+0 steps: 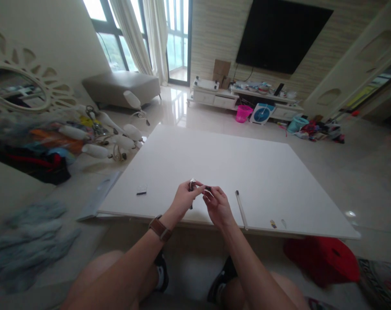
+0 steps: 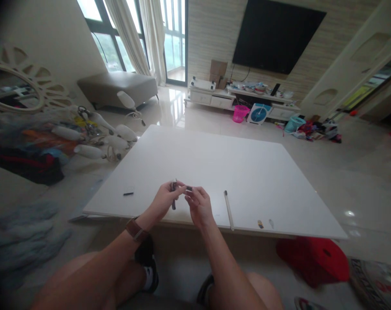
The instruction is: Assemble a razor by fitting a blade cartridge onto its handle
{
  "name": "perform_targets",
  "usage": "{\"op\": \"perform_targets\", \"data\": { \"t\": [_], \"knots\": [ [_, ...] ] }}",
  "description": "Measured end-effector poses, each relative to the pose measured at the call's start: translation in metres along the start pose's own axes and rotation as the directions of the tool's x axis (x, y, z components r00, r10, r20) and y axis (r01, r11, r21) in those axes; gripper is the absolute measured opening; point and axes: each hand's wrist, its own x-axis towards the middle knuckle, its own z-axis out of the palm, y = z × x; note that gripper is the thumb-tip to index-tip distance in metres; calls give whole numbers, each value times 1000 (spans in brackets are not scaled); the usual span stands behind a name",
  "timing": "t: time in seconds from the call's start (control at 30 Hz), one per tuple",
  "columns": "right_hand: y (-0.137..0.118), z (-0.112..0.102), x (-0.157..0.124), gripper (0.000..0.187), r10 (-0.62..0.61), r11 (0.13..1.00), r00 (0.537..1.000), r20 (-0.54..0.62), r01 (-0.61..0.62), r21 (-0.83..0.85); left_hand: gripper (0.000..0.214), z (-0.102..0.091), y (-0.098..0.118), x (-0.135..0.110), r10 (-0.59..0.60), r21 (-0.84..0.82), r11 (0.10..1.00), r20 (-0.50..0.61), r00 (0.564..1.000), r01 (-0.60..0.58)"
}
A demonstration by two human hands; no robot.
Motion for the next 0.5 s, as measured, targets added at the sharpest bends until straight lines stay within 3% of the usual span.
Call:
{"op": "perform_targets", "data": {
  "t": [0.23,0.5],
  "knots": [
    [2,3,0,21,-54,998,997,61,55,-16,40,1,3,-2,37,47,998,26,999,-39],
    [3,3,2,21,-94,995,995,18,94,-14,37,0,0,0,47,184,982,18,999,-50]
  ]
}}
